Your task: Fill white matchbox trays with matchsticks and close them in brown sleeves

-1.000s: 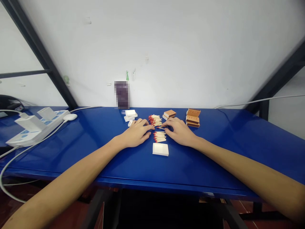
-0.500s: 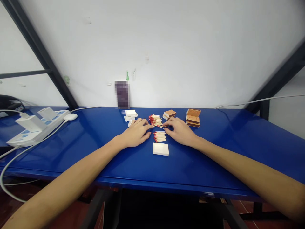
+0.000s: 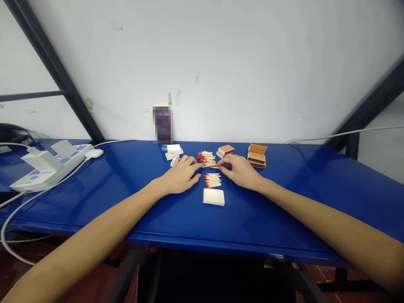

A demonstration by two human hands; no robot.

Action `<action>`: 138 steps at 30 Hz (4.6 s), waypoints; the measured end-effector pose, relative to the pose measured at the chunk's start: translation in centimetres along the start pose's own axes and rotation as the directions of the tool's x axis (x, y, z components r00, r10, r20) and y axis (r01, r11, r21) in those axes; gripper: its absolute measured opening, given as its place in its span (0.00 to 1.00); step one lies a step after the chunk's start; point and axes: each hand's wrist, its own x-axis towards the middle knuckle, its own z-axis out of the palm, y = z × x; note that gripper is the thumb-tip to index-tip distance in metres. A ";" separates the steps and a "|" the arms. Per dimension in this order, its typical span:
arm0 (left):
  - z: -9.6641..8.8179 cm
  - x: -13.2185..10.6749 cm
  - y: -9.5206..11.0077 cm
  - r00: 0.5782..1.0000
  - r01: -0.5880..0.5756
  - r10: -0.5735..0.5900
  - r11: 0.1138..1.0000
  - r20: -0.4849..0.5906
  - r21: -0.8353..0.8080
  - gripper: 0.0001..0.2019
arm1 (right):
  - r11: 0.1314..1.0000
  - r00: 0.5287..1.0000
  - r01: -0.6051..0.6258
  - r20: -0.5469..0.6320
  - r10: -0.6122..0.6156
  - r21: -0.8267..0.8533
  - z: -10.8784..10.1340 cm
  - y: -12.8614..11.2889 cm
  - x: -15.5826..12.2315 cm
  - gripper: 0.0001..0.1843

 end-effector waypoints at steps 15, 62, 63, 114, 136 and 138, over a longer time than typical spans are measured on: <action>0.1 0.0 0.0 1.000 -0.007 0.006 1.000 0.012 0.029 0.20 | 0.996 1.000 0.011 0.016 -0.010 -0.086 0.3 0.3 -0.3 0.12; 0.4 -0.1 -0.3 1.000 -0.004 0.004 1.000 -0.009 -0.012 0.20 | 0.999 1.000 0.027 -0.003 -0.027 -0.031 0.5 0.4 -0.3 0.08; 0.4 -0.1 -0.3 1.000 -0.005 0.005 1.000 -0.009 -0.012 0.20 | 0.999 1.000 0.024 -0.003 -0.024 -0.031 0.5 0.4 -0.3 0.08; 0.2 -0.1 -0.2 1.000 0.030 -0.030 0.999 -0.001 -0.027 0.17 | 0.995 0.994 0.096 0.051 -0.096 0.006 0.2 0.0 -0.4 0.12; 0.1 -0.2 0.0 0.996 0.081 -0.081 0.997 0.032 0.014 0.22 | 0.989 0.989 0.138 0.043 -0.139 0.045 -0.1 -0.2 -0.6 0.17; 0.1 -0.1 0.0 0.996 0.080 -0.080 0.997 0.037 0.014 0.22 | 0.993 0.992 0.114 0.045 -0.115 0.023 -0.1 -0.3 -0.6 0.20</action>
